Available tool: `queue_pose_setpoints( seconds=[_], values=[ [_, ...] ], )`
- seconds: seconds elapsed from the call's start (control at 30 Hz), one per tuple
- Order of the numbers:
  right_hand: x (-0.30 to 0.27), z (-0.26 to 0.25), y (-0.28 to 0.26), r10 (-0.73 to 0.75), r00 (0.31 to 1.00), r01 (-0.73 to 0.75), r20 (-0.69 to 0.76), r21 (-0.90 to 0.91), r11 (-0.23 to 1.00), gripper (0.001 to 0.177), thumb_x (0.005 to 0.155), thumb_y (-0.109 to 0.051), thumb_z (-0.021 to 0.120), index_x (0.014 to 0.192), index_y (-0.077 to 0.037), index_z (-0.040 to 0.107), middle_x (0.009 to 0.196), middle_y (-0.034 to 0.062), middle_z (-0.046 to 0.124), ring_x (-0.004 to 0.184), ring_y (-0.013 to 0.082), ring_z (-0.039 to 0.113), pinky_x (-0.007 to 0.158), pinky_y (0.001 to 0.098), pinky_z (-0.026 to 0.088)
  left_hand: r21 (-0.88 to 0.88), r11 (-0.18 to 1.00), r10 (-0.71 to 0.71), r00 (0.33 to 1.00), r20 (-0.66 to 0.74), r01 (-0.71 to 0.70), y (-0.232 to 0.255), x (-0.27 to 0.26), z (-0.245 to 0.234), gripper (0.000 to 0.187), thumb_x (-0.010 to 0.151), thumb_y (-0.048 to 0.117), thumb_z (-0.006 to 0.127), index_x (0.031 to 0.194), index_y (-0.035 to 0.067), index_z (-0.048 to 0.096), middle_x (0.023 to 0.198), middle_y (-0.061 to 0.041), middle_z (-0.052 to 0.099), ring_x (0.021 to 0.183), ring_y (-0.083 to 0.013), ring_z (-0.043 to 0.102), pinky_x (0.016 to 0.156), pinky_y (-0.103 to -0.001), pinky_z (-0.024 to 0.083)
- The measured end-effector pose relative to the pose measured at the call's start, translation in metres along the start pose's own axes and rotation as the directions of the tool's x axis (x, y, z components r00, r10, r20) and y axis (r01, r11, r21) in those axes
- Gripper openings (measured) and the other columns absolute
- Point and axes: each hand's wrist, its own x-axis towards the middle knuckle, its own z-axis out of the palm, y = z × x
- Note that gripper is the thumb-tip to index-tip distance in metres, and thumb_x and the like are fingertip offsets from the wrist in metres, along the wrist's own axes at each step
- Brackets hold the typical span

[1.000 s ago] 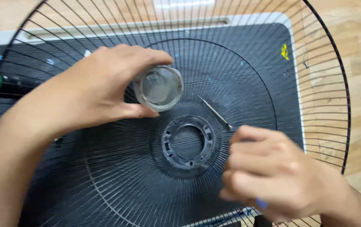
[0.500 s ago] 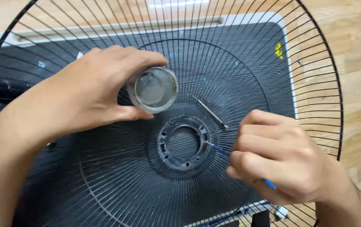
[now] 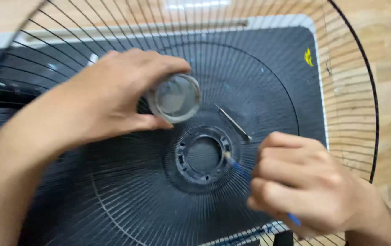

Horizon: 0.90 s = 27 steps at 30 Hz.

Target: Apply a liquid coating to the center of a fan guard using a brush after pouring the liquid into a jar

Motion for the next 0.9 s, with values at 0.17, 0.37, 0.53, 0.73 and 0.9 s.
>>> queue_pose_setpoints(
  seconds=[0.17,0.37,0.53,0.73,0.9],
  values=[
    [-0.002,-0.001,0.001,-0.018,1.0,0.016,0.014,0.124,0.992,0.022,0.089,-0.009,0.045,0.068,-0.003,0.047,0.06,0.0076,0.036,0.048,0.0269,0.034,0.052,0.0354,0.036,0.005,1.0,-0.011,1.0,-0.005,0.011,0.002,0.0,-0.001,0.074,0.066,0.032,0.08,0.126,0.005,0.047,0.118,-0.014,0.058,0.104,-0.0325,0.055,0.084,-0.045,0.04],
    [0.003,0.0,-0.01,0.07,0.997,-0.072,-0.032,-0.071,0.995,0.022,0.086,-0.009,0.05,0.065,-0.004,0.045,0.058,0.0069,0.036,0.049,0.0261,0.035,0.053,0.0353,0.038,0.014,0.999,0.03,0.998,-0.049,-0.029,0.008,-0.002,0.004,0.07,0.066,0.027,0.082,0.122,0.008,0.046,0.103,-0.014,0.055,0.092,-0.0326,0.055,0.073,-0.043,0.041],
    [-0.093,-0.009,0.013,0.792,0.557,-0.778,0.251,0.492,0.391,0.009,0.067,-0.006,0.075,0.066,0.002,0.081,0.081,0.0066,0.08,0.071,0.008,0.078,0.065,0.0155,0.063,0.093,0.989,0.124,0.99,-0.06,-0.118,0.021,0.003,0.013,0.073,0.058,0.014,0.085,0.123,0.014,0.049,0.102,-0.023,0.048,0.077,-0.0326,0.055,0.057,-0.041,0.054],
    [-0.006,0.011,0.009,0.024,0.977,-0.063,-0.214,-0.181,0.981,0.014,0.086,-0.012,0.052,0.09,0.001,0.055,0.085,0.0129,0.062,0.067,0.0279,0.055,0.075,0.0427,0.047,0.141,0.98,0.161,0.978,-0.132,-0.143,0.018,0.005,0.034,0.056,0.07,0.014,0.073,0.123,0.016,0.053,0.105,-0.017,0.045,0.082,-0.0331,0.054,0.067,-0.045,0.046],
    [0.003,0.013,0.006,-0.009,0.984,-0.032,-0.179,-0.224,0.974,0.013,0.09,-0.007,0.049,0.09,0.004,0.055,0.088,0.0147,0.06,0.065,0.028,0.053,0.073,0.0421,0.046,0.161,0.977,0.155,0.984,-0.088,-0.14,0.023,0.008,0.03,0.057,0.071,0.022,0.074,0.123,0.015,0.049,0.105,-0.017,0.046,0.076,-0.0338,0.056,0.064,-0.045,0.047]
  ],
)
